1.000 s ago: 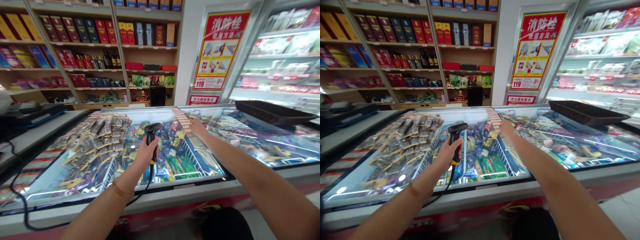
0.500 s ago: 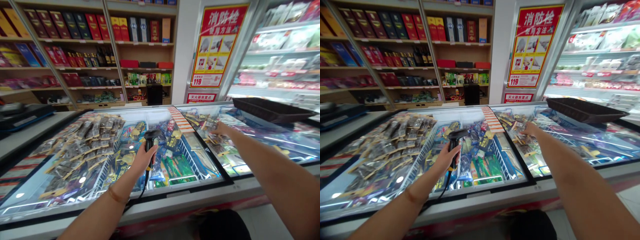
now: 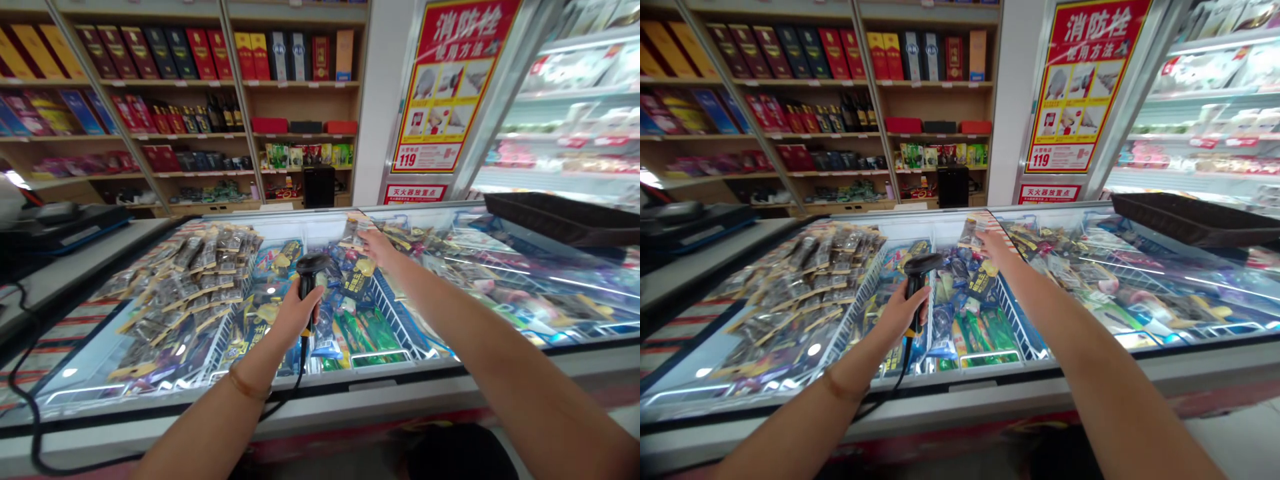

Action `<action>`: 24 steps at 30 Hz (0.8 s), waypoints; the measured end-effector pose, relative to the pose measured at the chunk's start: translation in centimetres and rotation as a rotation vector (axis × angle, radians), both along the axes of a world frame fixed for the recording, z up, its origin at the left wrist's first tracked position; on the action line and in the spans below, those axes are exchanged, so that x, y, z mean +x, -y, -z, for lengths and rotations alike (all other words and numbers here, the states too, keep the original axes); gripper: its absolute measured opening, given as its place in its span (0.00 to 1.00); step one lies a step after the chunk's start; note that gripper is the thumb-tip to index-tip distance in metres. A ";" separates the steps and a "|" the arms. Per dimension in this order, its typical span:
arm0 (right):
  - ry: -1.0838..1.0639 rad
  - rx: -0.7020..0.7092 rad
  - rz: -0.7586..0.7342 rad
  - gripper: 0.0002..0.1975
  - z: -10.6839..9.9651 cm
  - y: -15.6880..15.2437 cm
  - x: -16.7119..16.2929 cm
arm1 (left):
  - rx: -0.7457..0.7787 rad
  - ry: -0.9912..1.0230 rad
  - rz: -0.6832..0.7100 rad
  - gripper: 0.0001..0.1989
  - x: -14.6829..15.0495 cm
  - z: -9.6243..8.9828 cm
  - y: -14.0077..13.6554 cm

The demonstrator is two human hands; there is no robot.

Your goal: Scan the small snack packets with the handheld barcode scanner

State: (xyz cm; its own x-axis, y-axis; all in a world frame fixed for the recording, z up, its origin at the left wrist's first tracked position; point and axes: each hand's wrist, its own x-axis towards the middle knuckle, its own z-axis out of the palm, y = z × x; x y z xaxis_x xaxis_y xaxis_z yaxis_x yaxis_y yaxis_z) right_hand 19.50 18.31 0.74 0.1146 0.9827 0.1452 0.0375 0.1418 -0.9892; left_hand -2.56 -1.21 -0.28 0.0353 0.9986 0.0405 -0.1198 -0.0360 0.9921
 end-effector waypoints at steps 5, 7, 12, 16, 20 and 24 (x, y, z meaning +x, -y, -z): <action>-0.354 -0.061 -0.277 0.13 1.8 2.6 -6.7 | -0.021 -0.022 -0.009 0.22 0.2 0.0 -0.1; -0.362 -0.045 -0.297 0.16 2.3 3.1 -7.1 | -0.029 -0.067 -0.008 0.23 0.3 -0.1 0.0; -0.398 -0.030 -0.311 0.20 2.6 2.9 -6.3 | -0.013 -0.195 0.052 0.20 0.4 -0.4 0.3; -0.345 -0.024 -0.318 0.20 2.8 2.8 -6.4 | -0.002 -0.275 0.059 0.19 0.3 -0.6 0.4; -0.296 -0.033 -0.299 0.21 2.9 2.9 -6.5 | 0.010 -0.284 0.068 0.19 0.2 -0.7 0.5; -0.310 -0.032 -0.296 0.24 2.9 2.9 -6.5 | 0.019 -0.291 0.077 0.18 0.2 -0.7 0.5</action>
State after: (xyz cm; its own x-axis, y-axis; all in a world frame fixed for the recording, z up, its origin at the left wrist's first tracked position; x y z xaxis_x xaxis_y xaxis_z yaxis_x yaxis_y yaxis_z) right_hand 12.97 15.38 -2.17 -0.1392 0.9833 0.1170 -0.3000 0.0707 -0.9513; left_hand -2.40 -1.70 0.39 0.1241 0.9916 0.0361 0.1668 -0.0567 0.9844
